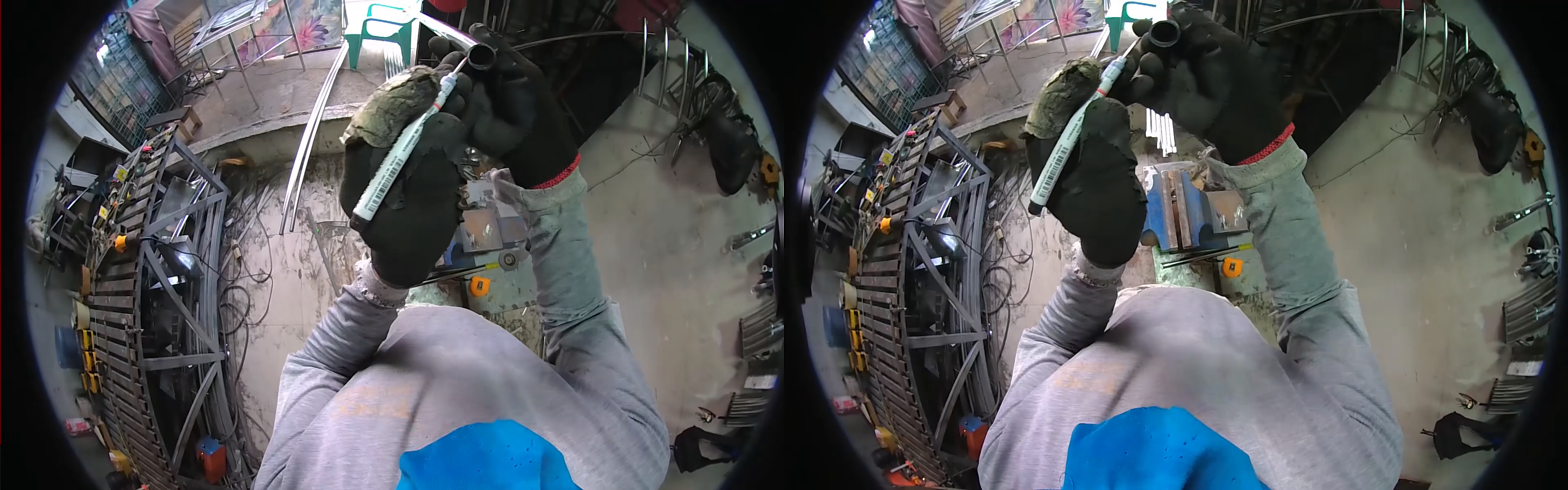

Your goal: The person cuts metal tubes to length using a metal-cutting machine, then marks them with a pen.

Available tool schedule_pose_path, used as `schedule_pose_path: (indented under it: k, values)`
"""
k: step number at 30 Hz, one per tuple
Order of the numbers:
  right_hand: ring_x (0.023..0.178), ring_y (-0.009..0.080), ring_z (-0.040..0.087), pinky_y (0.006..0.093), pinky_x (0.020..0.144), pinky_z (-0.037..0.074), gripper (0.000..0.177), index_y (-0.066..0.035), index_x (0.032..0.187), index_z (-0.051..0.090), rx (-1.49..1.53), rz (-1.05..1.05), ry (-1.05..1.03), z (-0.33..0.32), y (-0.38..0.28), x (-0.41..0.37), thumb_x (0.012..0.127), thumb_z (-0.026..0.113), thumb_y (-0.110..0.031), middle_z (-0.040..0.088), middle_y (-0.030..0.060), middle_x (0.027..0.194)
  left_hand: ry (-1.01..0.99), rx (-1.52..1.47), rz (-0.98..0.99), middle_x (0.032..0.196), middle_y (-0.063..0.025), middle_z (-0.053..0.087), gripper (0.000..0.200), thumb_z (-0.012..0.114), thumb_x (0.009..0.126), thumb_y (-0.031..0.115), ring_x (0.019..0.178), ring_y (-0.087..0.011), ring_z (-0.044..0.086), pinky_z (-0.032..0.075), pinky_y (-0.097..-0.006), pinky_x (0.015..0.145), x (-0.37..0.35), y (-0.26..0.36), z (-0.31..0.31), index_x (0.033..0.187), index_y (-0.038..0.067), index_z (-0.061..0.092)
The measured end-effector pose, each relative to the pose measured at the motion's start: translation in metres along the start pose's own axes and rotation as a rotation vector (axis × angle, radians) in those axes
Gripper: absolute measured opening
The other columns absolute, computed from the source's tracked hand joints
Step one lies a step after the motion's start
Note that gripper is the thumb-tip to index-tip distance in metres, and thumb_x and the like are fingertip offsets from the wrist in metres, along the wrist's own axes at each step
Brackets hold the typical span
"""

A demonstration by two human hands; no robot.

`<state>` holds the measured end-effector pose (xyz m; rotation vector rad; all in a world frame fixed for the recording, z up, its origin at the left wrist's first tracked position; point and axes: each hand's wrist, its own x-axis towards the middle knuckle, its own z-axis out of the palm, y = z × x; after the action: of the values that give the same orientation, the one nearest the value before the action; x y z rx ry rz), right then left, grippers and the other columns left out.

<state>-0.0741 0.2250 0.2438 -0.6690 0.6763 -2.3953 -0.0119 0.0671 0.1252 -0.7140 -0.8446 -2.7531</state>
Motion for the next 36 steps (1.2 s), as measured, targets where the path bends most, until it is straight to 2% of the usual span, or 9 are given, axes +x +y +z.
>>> schedule_pose_path:
  k: [5,7,10,17,23,25,29,31,36]
  values:
    - [0.093,0.023,0.069,0.0361,0.084,0.059,0.036,0.004,0.128,0.058,-0.137,-0.039,0.024,-0.005,-0.006,-0.012,0.103,0.061,-0.021,0.069,0.012,0.104,-0.045,0.286,0.368,0.121,-0.017,0.071,0.032,0.066,0.097,0.004,0.108,-0.0237,0.071,0.057,-0.0349,0.094,0.023,0.018,0.032,0.126,-0.007,0.063]
    - [0.1,0.0193,0.068,0.0334,0.091,0.057,0.033,0.002,0.129,0.059,-1.128,-0.478,0.242,-0.001,0.006,-0.018,0.098,0.066,-0.005,0.068,0.0098,0.112,-0.068,0.391,0.514,0.12,-0.0169,0.071,0.032,0.068,0.096,0.004,0.108,-0.0239,0.071,0.057,-0.0351,0.094,0.031,0.025,0.048,0.126,-0.008,0.063]
    - [0.108,0.0169,0.066,0.0322,0.098,0.055,0.04,0.001,0.133,0.057,-1.277,-0.61,0.179,0.006,0.013,-0.017,0.095,0.065,0.007,0.067,0.009,0.119,-0.089,0.498,0.66,0.119,-0.0168,0.072,0.033,0.069,0.095,0.004,0.107,-0.0241,0.071,0.057,-0.0353,0.094,0.034,0.028,0.056,0.125,-0.008,0.063]
    - [0.116,0.0171,0.063,0.0327,0.102,0.053,0.05,0.0,0.144,0.049,-1.202,-0.653,0.11,0.005,0.015,-0.026,0.096,0.064,0.006,0.065,0.0119,0.126,-0.148,0.758,0.648,0.121,-0.0165,0.069,0.034,0.065,0.095,0.001,0.108,-0.0249,0.07,0.056,-0.0365,0.095,0.031,0.034,0.053,0.128,-0.007,0.059]
    - [0.119,0.0196,0.062,0.0352,0.105,0.052,0.051,0.0,0.145,0.048,-0.473,-0.446,0.155,0.002,0.015,-0.025,0.097,0.066,0.002,0.062,0.0143,0.132,-0.214,0.764,0.613,0.131,-0.0222,0.063,0.038,0.056,0.098,-0.006,0.117,-0.0299,0.066,0.057,-0.0406,0.1,0.024,0.028,0.039,0.136,-0.01,0.05]
    - [0.116,0.0202,0.063,0.036,0.104,0.053,0.047,0.0,0.146,0.048,-1.376,-0.789,0.208,0.011,0.029,-0.026,0.101,0.061,-0.003,0.061,0.0146,0.131,-0.179,0.779,0.592,0.131,-0.0224,0.063,0.038,0.055,0.098,-0.006,0.117,-0.0305,0.066,0.058,-0.0413,0.1,0.024,0.027,0.037,0.136,-0.01,0.05]
    - [0.109,0.0212,0.065,0.037,0.099,0.055,0.04,0.003,0.14,0.051,-1.115,-0.746,0.25,0.011,0.024,-0.015,0.106,0.058,-0.015,0.065,0.015,0.122,-0.157,0.708,0.642,0.123,-0.0193,0.068,0.039,0.064,0.094,0.0,0.11,-0.0283,0.07,0.058,-0.0389,0.095,0.03,0.032,0.053,0.131,-0.008,0.057]
    - [0.097,0.0229,0.069,0.038,0.09,0.058,0.042,0.006,0.133,0.054,-0.01,-0.123,0.056,0.008,0.003,-0.005,0.105,0.059,-0.025,0.068,0.0141,0.107,-0.104,0.531,0.621,0.115,-0.0149,0.073,0.04,0.074,0.089,0.005,0.102,-0.0255,0.073,0.058,-0.0362,0.09,0.032,0.03,0.057,0.127,-0.004,0.065]
    - [0.077,0.0224,0.07,0.0403,0.073,0.059,0.046,0.007,0.13,0.055,-0.051,-0.234,0.192,0.008,0.015,-0.006,0.105,0.058,-0.031,0.069,0.0112,0.093,-0.091,0.79,0.585,0.125,-0.0225,0.065,0.04,0.062,0.099,0.012,0.116,-0.0297,0.066,0.056,-0.0392,0.098,0.023,0.034,0.046,0.13,-0.011,0.054]
